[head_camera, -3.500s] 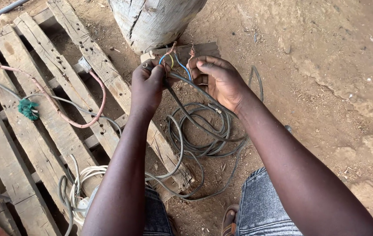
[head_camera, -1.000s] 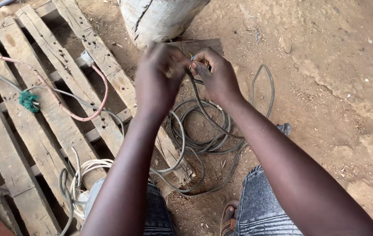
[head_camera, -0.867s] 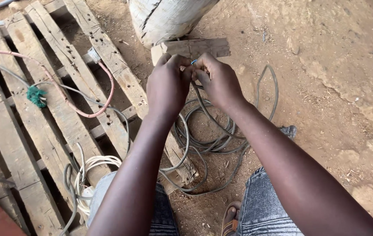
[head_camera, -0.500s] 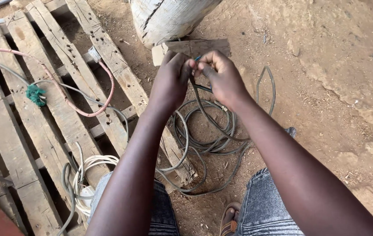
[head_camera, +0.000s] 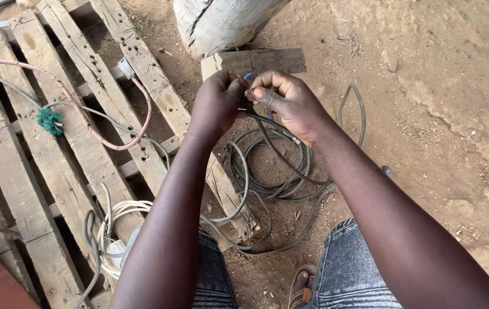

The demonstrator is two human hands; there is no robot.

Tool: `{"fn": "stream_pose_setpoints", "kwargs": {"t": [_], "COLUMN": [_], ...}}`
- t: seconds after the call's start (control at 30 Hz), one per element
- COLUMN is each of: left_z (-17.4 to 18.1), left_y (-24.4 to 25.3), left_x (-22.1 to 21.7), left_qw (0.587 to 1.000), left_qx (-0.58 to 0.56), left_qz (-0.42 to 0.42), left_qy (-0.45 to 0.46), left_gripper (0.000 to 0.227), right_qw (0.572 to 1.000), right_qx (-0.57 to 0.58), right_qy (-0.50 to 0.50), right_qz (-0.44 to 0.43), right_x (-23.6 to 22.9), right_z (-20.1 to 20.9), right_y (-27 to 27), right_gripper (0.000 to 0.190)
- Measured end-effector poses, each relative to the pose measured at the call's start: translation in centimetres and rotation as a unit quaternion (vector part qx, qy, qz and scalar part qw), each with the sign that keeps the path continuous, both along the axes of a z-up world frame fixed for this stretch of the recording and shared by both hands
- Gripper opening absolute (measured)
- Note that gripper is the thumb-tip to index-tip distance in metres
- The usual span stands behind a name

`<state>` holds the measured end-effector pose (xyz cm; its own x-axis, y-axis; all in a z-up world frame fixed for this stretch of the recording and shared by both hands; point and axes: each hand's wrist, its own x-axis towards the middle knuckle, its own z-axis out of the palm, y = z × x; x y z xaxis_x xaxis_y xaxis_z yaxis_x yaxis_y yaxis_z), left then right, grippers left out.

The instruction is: Stripping insulation from electrical wires and twisting the conductors together to form a connection

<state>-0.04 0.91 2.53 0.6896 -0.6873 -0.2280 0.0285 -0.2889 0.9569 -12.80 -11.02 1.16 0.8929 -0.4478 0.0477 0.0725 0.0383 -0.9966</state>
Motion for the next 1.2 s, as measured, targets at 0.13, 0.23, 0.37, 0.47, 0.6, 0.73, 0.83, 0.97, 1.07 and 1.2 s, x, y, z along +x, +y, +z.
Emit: {"fn": "stream_pose_setpoints", "kwargs": {"t": [0.13,0.23,0.37,0.47,0.6,0.73,0.83,0.97,1.07,1.2], "left_z": [0.0,-1.4,-1.3,-0.6,-3.6,-6.4,-5.6,-7.4,-6.4,-8.6], "left_y": [-0.2,-0.3,-0.2,-0.3,-1.1,-1.5,-1.3,-1.0,-0.2,-0.6], "left_x": [0.4,1.6,1.5,0.6,0.1,0.8,0.4,1.7,2.2,3.2], "left_qw": [0.989,0.986,0.988,0.991,0.994,0.995,0.995,0.998,0.999,1.000], "left_qx": [-0.025,-0.037,-0.031,-0.022,-0.007,-0.002,-0.024,-0.023,-0.010,0.015], "left_qz": [0.092,0.108,0.087,0.057,0.012,0.010,0.008,-0.028,-0.013,0.012], "left_qy": [0.112,0.124,0.124,0.117,0.112,0.098,0.100,0.051,0.029,-0.018], "left_gripper": [0.018,0.013,0.013,0.013,0.012,0.011,0.017,0.016,0.017,0.012], "right_qw": [0.996,0.985,0.986,0.987,0.979,0.970,0.969,0.964,0.971,0.974], "right_qx": [-0.087,-0.158,-0.077,0.030,0.064,0.035,-0.023,-0.068,-0.084,-0.112], "right_qy": [0.014,0.036,0.090,0.123,0.194,0.242,0.245,0.256,0.223,0.194], "right_qz": [0.020,0.064,0.119,0.100,0.005,-0.017,-0.031,-0.038,-0.010,-0.022], "right_x": [-0.8,-1.0,-2.1,-1.7,-1.1,-0.9,-0.8,-1.4,-1.5,-1.0], "right_z": [0.9,-0.2,3.1,2.0,-0.1,-0.4,-2.5,-1.6,-1.6,-2.8], "right_y": [-0.2,-1.5,-0.9,-2.0,-1.1,-1.0,-1.5,-1.7,-2.2,-2.8], "right_gripper": [0.018,0.016,0.030,0.059,0.037,0.045,0.031,0.023,0.017,0.013]}}
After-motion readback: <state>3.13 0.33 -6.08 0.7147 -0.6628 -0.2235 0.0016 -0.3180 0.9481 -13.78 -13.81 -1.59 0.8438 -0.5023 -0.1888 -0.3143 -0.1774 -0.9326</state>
